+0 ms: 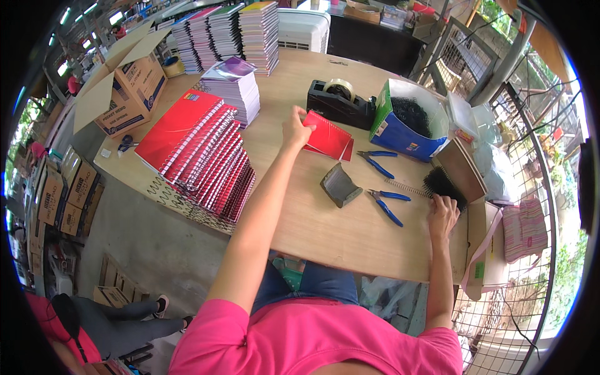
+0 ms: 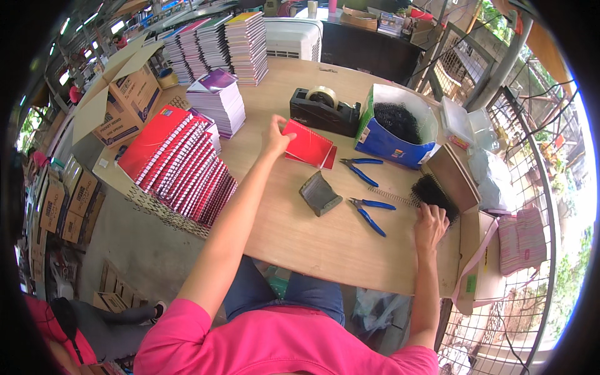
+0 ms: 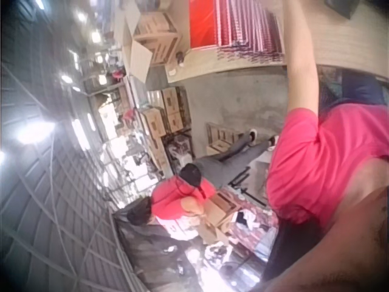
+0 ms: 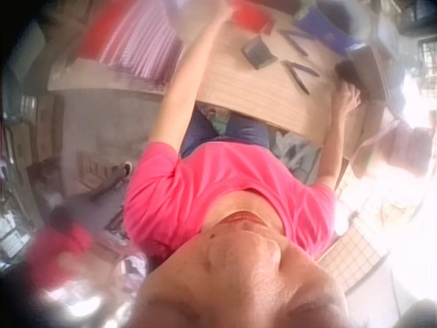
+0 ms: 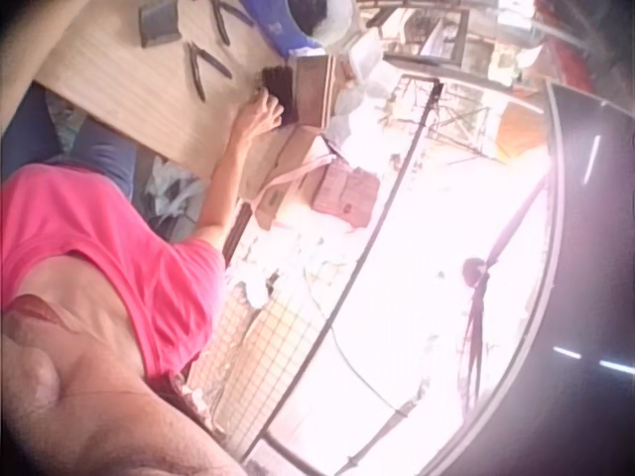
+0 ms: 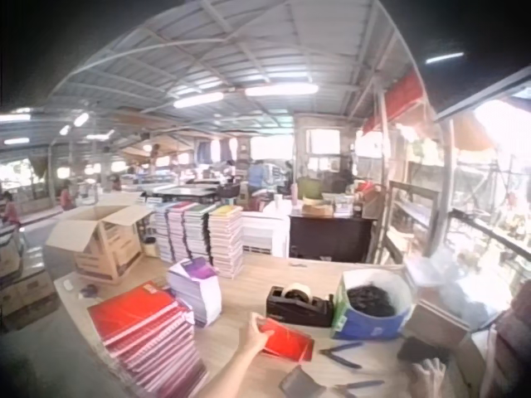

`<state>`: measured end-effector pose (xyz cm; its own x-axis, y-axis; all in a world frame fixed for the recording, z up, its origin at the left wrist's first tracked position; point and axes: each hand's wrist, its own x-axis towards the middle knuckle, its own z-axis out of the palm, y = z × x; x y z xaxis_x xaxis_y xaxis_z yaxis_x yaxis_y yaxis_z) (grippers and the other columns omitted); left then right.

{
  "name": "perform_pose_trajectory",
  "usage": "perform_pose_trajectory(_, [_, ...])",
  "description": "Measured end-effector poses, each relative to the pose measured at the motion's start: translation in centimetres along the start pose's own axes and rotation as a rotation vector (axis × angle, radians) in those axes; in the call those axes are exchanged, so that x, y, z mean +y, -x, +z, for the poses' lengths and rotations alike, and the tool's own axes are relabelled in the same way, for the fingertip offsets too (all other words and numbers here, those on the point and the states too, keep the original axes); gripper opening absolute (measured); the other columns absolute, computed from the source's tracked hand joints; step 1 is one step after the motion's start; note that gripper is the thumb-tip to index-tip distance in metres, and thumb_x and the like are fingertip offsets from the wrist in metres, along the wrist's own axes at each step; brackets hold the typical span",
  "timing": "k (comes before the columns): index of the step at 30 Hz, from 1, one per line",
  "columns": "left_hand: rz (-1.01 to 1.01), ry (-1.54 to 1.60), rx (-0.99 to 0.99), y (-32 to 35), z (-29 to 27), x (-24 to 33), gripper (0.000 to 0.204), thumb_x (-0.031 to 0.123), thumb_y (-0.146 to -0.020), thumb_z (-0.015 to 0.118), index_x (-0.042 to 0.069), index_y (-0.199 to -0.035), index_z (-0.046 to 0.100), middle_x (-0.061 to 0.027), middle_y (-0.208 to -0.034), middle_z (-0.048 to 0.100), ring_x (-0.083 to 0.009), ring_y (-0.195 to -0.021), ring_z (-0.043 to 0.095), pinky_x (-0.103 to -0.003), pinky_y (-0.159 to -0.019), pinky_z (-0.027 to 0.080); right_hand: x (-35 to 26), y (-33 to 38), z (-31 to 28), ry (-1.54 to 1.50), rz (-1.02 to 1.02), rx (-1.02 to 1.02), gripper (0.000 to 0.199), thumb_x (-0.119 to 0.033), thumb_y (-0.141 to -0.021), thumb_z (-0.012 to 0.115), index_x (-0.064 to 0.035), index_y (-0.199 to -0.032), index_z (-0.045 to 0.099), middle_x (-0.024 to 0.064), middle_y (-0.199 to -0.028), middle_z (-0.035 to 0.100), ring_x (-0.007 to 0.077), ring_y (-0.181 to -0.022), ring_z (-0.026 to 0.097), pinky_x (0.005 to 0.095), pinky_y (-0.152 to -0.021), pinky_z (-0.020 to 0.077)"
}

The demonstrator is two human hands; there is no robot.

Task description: The person assembles spiral notebooks by threading metal coils through the holes of paper stacks and red covers by hand, then uses pliers to trim and crimp the ends of the coils.

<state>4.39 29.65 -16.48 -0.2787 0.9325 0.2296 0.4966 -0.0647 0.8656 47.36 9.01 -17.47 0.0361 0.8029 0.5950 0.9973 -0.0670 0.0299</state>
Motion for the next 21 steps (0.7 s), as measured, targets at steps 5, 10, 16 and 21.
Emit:
perform_pose_trajectory(5, [0.529, 0.254, -0.004, 10.9, -6.2, 7.1, 0.059, -0.009, -0.089, 0.066, 0.004, -0.143, 0.046, -0.0173, -0.122, 0.064, -0.0211, -0.113, 0.064, -0.035, -0.092, 0.054, 3.3, -1.4, -3.5, -0.002, -0.014, 0.12, 0.016, -0.009, -0.087, 0.07, -0.0089, -0.103, 0.069, 0.0055, -0.102, 0.071, 0.0268, -0.101, 0.064, 0.0431, -0.095, 0.0456])
perform_pose_trajectory(10, [0.477, 0.245, -0.157, 21.7, -9.2, 0.9, 0.042, -0.013, -0.09, 0.057, 0.006, -0.127, 0.059, -0.0165, -0.123, 0.061, -0.0318, -0.11, 0.062, -0.038, -0.092, 0.052, 2.5, -2.6, -2.7, -0.153, -0.044, 0.012, 0.018, -0.006, -0.088, 0.067, -0.0066, -0.106, 0.063, 0.0095, -0.099, 0.069, 0.0313, -0.095, 0.065, 0.046, -0.095, 0.0464])
perform_pose_trajectory(16, [0.495, 0.197, -0.156, 23.6, -7.5, 1.8, 0.022, 0.009, -0.095, 0.064, 0.006, -0.117, 0.059, -0.0139, -0.112, 0.056, -0.033, -0.108, 0.057, -0.041, -0.088, 0.049, -1.2, -2.9, -2.6, -0.275, -0.145, -0.065, 0.045, -0.006, -0.08, 0.073, -0.006, -0.123, 0.063, 0.0108, -0.123, 0.064, 0.0336, -0.119, 0.056, 0.0464, -0.104, 0.0414])
perform_pose_trajectory(21, [0.436, 0.201, -0.092, 24.3, -5.7, 2.0, 0.026, 0.022, -0.092, 0.073, 0.006, -0.109, 0.061, -0.0122, -0.108, 0.054, -0.0297, -0.1, 0.057, -0.04, -0.083, 0.049, -5.4, -5.7, 1.0, -0.369, -0.299, -0.279, 0.027, -0.012, -0.083, 0.075, -0.009, -0.109, 0.066, 0.0115, -0.109, 0.064, 0.0339, -0.108, 0.059, 0.0457, -0.09, 0.0491])
